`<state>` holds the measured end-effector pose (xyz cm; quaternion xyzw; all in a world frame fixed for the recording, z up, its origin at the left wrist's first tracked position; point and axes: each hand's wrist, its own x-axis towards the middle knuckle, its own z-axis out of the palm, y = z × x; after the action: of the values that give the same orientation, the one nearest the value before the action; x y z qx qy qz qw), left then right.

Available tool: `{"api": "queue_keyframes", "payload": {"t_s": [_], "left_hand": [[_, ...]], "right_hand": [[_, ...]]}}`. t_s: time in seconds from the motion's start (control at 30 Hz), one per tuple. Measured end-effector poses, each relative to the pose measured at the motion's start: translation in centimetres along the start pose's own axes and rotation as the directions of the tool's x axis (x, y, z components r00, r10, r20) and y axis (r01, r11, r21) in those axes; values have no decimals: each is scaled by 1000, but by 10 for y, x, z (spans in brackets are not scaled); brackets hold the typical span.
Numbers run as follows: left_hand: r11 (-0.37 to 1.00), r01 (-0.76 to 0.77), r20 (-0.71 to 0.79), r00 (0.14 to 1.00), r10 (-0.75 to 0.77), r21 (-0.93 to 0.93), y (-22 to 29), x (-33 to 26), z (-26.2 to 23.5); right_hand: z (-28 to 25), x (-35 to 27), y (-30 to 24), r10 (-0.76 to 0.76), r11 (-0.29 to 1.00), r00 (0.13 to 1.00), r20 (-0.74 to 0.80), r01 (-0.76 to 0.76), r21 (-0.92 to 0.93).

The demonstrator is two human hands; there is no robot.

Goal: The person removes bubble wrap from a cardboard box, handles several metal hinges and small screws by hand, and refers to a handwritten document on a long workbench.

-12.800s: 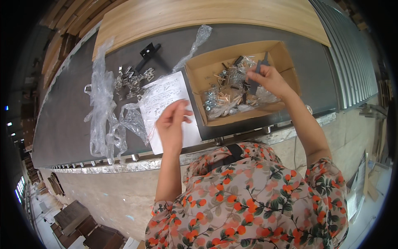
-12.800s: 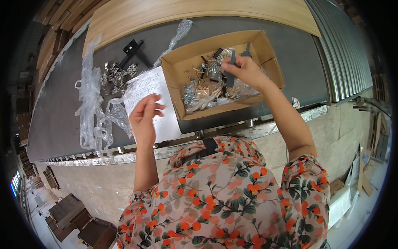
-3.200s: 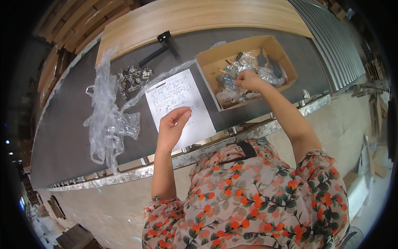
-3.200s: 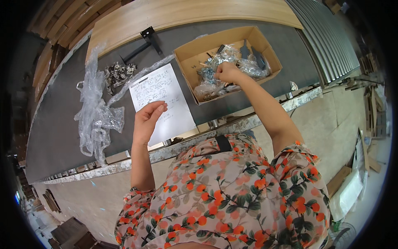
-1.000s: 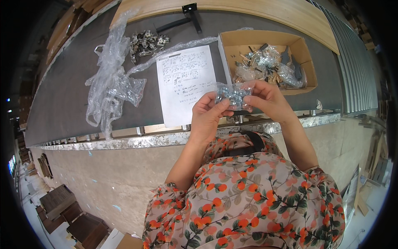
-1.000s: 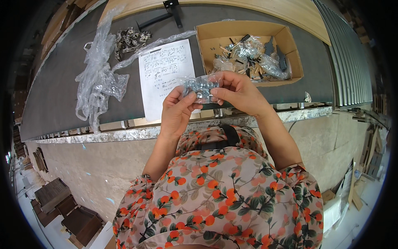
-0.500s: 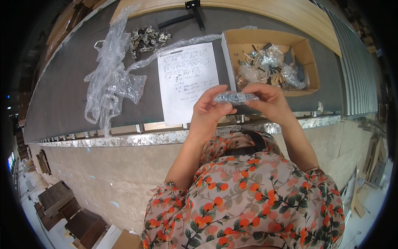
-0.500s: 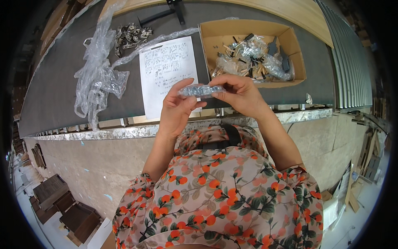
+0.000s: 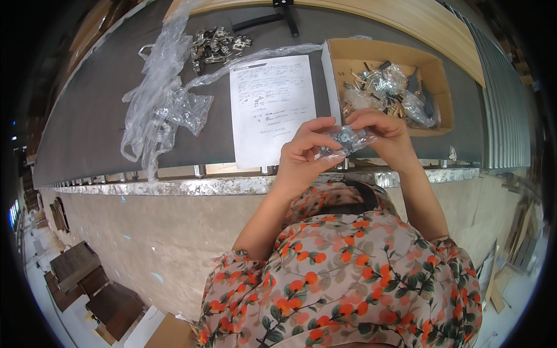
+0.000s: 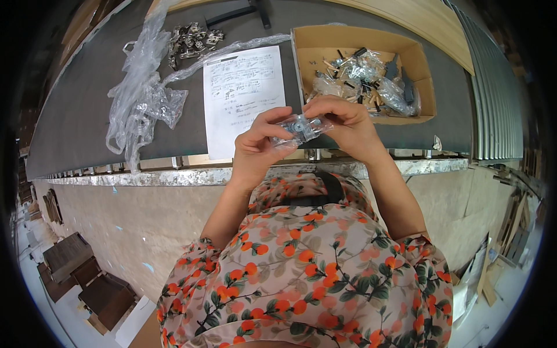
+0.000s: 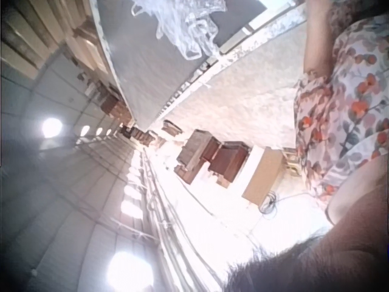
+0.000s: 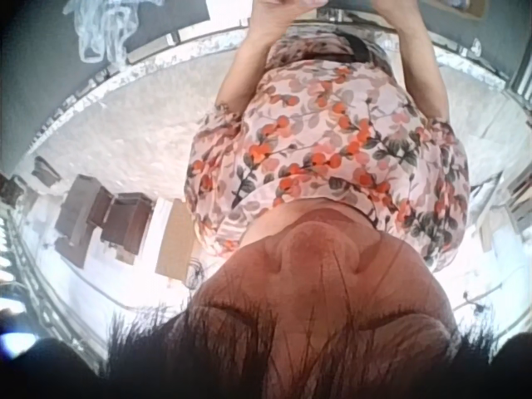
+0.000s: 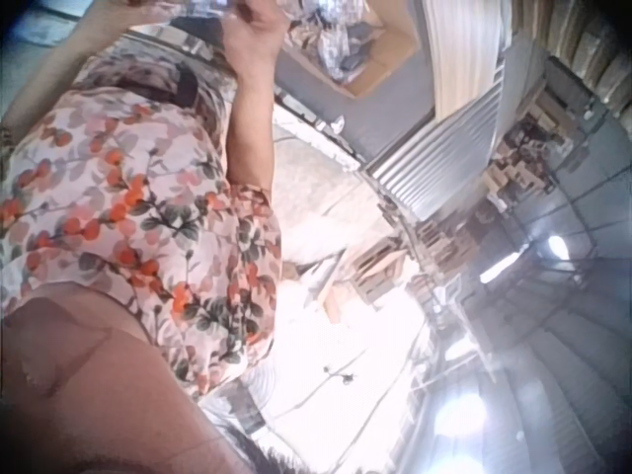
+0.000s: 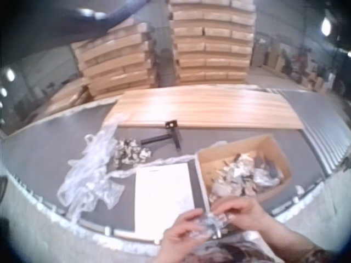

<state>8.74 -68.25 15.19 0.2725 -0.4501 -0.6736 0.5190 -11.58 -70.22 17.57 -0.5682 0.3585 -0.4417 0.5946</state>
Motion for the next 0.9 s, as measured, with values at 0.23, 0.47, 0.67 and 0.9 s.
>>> {"api": "queue_keyframes", "payload": {"t_s": [0.23,0.47,0.67,0.9], "left_hand": [[979,-138,-68,986,149,148,-2,-6,-2],[887,-249,-68,952,297,390,-2,-7,-6],[809,-331,53,935,351,485,-1,-8,-3],[990,-69,-83,995,60,-120,-8,-15,-1]], "right_hand": [[14,0,-1,190,981,959,-211,-196,-5],[24,-12,-6,410,715,904,121,-401,573],[24,-4,-1,324,898,945,-40,-294,326],[11,-2,-7,250,961,963,-100,-234,150]]}}
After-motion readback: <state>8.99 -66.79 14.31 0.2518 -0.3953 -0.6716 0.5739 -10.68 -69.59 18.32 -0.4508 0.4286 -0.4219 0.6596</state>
